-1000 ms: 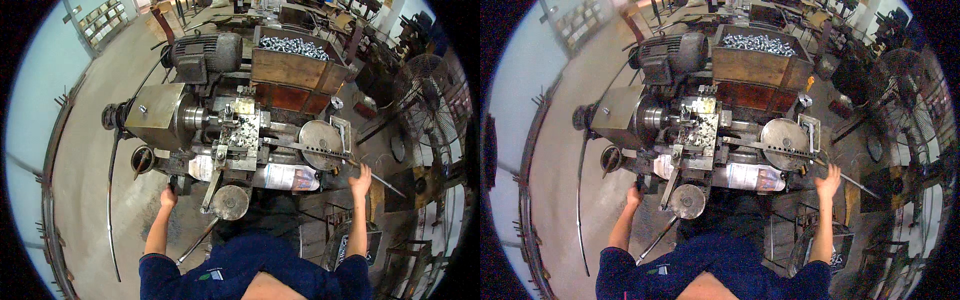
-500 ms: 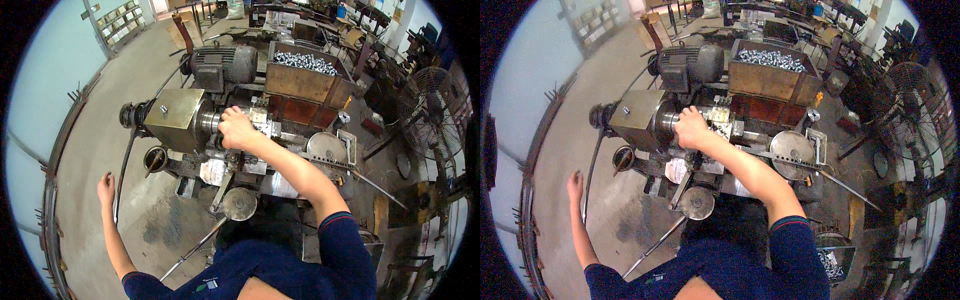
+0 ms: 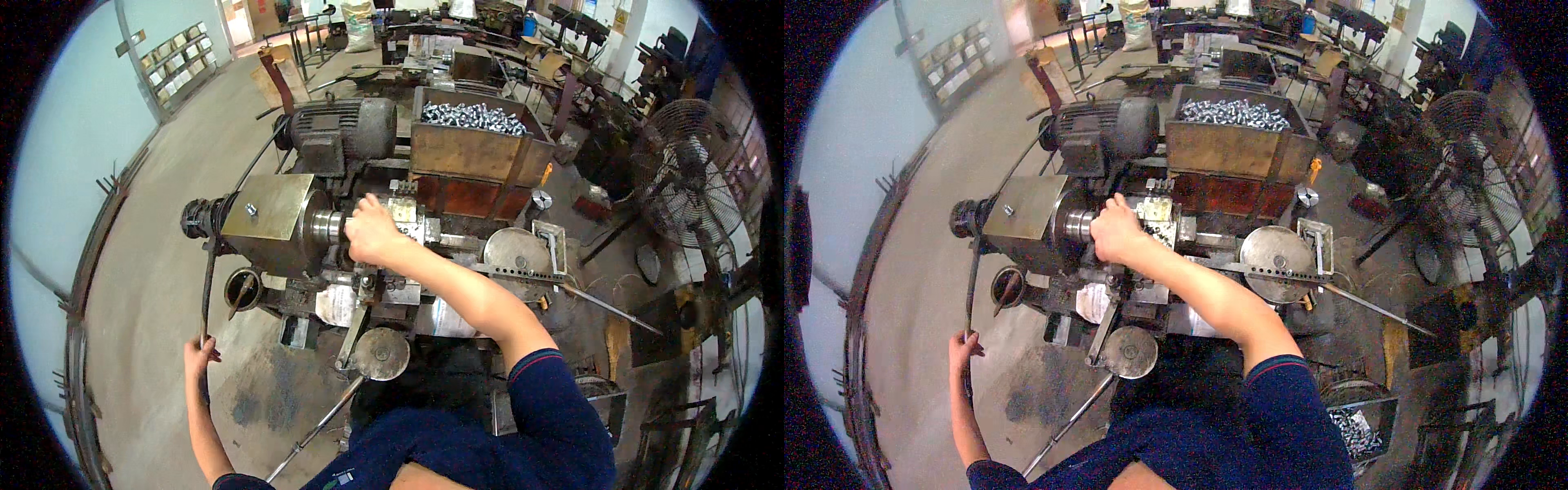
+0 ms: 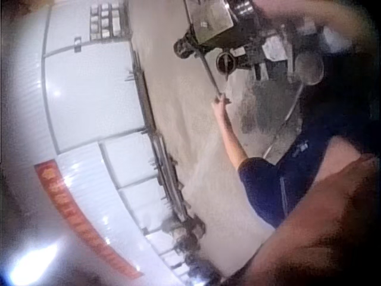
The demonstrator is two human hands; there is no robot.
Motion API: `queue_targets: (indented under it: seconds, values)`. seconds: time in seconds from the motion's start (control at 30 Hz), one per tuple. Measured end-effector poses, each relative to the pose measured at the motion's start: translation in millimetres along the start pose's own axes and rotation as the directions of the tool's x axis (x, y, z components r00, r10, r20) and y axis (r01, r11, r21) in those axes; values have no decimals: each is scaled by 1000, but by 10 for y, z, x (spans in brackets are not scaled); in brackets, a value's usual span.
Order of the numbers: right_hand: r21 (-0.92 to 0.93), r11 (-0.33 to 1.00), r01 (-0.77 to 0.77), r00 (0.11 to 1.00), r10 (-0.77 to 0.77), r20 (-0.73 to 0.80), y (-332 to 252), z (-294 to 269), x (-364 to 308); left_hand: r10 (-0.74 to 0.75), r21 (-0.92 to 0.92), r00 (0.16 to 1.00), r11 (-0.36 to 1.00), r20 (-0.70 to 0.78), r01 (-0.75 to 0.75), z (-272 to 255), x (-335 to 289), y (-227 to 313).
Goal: The person operates a manual lathe machine by inserting a metal piece into the spindle, pulling levers to engage the mechanism, and placing the finished components into a wire basket.
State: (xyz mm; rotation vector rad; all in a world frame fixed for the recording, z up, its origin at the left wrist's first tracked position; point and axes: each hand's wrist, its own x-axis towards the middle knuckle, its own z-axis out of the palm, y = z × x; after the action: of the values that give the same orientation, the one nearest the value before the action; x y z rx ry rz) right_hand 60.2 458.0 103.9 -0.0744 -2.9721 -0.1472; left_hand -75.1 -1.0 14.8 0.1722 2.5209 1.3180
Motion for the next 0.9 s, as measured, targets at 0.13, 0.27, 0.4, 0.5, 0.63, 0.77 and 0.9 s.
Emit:
queue_targets:
  seconds: [0.13, 0.27, 0.4, 0.5, 0.63, 0.77, 0.9]
  values:
    - [203, 977, -62, 981, 98, -169, 708, -352, -232, 114, 111, 993, 988, -35, -110, -16, 189, -298]
    - [185, 896, -404, 878, 436, -196, 1534, -682, -432, 2, -114, 999, 994, 54, 4, 129, 174, -94]
    - [176, 906, -386, 785, 422, -453, 1539, -654, -551, 47, -70, 999, 996, 18, -46, -52, 181, -262]
    - [312, 908, -280, 837, 390, -383, 1360, -431, -934, 25, -84, 998, 996, 49, -21, -45, 222, -218]
    - [511, 790, -337, 806, 523, -278, 1432, -172, -2032, 41, -102, 969, 995, 243, -16, 43, 235, 69]
    - [624, 502, -598, 619, 785, -39, 1588, 33, -3372, 24, -81, 975, 997, 221, -6, -118, 346, -204]
    - [595, 97, -798, 68, 995, -71, 1428, -32, -5248, -200, -47, 956, 976, 217, 215, 300, -291, 465]
